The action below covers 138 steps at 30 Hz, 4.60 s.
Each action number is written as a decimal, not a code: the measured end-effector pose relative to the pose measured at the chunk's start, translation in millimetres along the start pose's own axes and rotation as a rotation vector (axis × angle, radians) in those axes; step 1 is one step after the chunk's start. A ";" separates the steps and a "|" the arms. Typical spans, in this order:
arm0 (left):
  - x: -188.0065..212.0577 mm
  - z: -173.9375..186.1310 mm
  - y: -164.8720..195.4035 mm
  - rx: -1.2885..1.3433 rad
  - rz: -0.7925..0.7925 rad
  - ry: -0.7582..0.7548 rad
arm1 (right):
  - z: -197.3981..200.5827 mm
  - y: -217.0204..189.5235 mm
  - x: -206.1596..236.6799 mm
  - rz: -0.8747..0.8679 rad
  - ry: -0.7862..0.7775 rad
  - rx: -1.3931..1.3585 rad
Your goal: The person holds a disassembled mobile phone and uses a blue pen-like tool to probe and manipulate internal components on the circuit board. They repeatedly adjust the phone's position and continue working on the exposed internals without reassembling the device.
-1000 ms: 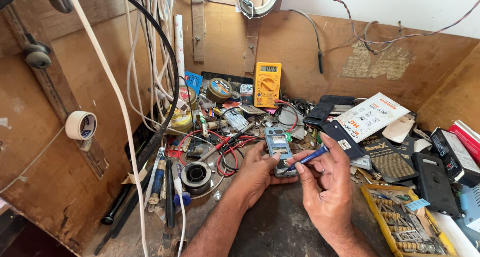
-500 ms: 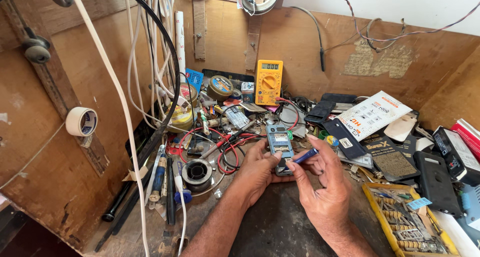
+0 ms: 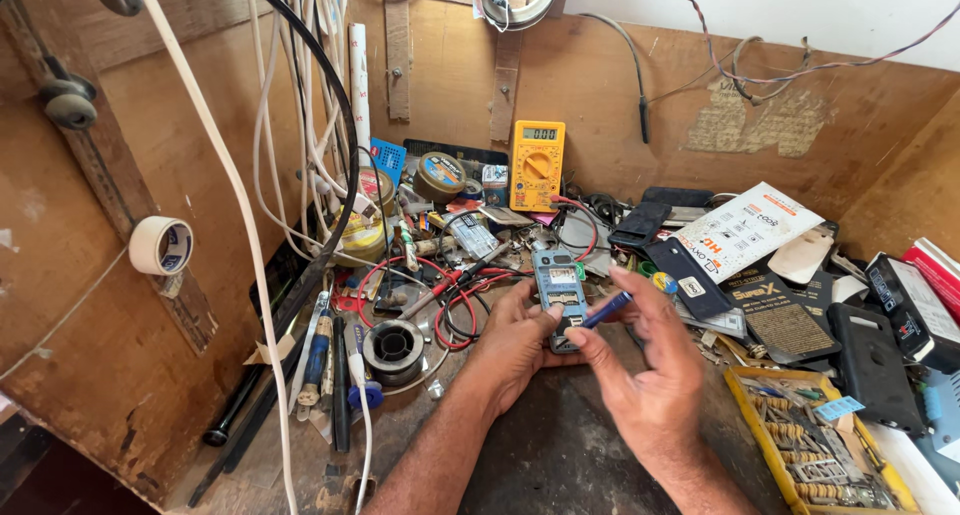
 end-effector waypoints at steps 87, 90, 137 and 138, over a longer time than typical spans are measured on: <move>20.3 -25.2 42.9 -0.446 -0.495 0.112 | 73.5 38.3 11.0 -0.163 0.383 0.079; 9.2 -27.9 32.6 -0.601 -0.402 0.134 | 76.5 42.6 12.8 -0.168 0.389 0.100; 2.0 -4.5 11.2 0.130 -0.020 0.053 | 56.6 61.9 10.1 -0.344 0.304 -0.188; 1.4 -4.1 10.8 0.123 -0.013 0.065 | 55.6 61.0 9.9 -0.337 0.301 -0.183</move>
Point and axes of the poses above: each hand's wrist, its own x-axis away from the middle knuckle, its own z-axis out of the back of the hand, y = z × x, the point moved 10 cm from there along -x, towards the middle knuckle, and after that the axes turned 7 degrees about z, right-handed, at the moved point
